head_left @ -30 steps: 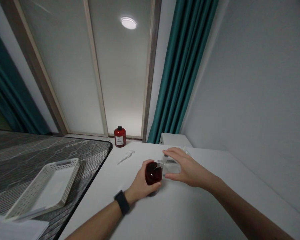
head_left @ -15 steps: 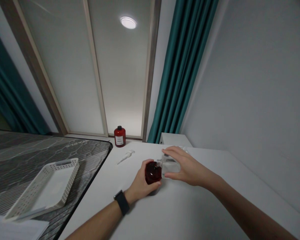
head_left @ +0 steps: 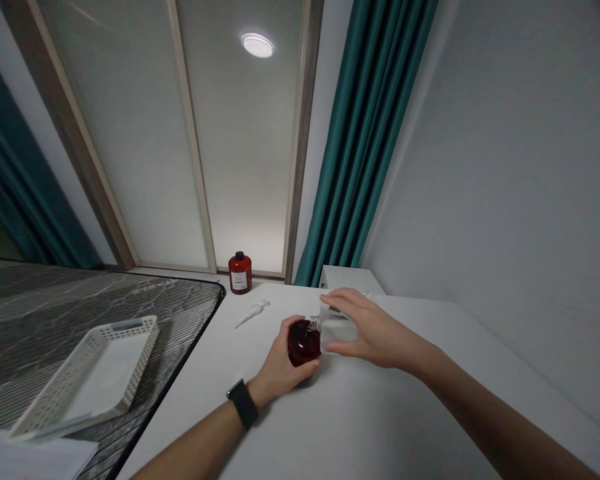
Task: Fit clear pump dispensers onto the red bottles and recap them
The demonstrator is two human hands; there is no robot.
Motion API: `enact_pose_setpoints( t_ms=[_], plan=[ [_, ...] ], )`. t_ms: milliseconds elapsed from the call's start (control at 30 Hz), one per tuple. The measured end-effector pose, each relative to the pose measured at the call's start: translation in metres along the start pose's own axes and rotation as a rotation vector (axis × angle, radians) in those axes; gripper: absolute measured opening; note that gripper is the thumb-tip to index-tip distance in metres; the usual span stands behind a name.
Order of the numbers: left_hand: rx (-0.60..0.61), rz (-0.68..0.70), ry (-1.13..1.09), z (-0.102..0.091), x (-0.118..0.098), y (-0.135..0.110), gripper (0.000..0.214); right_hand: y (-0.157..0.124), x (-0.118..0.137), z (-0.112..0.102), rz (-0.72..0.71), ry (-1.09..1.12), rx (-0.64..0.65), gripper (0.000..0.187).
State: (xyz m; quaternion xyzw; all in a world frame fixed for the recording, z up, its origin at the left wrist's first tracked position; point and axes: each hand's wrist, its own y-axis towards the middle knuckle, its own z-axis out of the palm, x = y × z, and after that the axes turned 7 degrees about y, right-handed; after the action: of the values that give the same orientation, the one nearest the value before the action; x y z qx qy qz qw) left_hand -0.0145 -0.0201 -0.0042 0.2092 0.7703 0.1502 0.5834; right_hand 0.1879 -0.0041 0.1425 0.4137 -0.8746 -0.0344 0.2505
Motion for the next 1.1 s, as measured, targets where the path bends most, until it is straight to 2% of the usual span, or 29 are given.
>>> enact_pose_setpoints(
  t_ms=[400, 833, 1100],
  plan=[
    [-0.01, -0.004, -0.005, 0.0004, -0.0006, 0.0001, 0.071, 0.0002, -0.0009, -0.0008, -0.02, 0.034, -0.019, 0.07],
    [-0.01, 0.012, -0.01, 0.0014, -0.0001, -0.0006, 0.07, 0.0031, 0.0029, -0.0049, 0.0, 0.015, 0.015, 0.07],
    [0.011, -0.001, -0.001, -0.0001, -0.0003, 0.0011, 0.072, -0.001, -0.0051, 0.0012, -0.001, 0.037, -0.019, 0.069]
  ],
)
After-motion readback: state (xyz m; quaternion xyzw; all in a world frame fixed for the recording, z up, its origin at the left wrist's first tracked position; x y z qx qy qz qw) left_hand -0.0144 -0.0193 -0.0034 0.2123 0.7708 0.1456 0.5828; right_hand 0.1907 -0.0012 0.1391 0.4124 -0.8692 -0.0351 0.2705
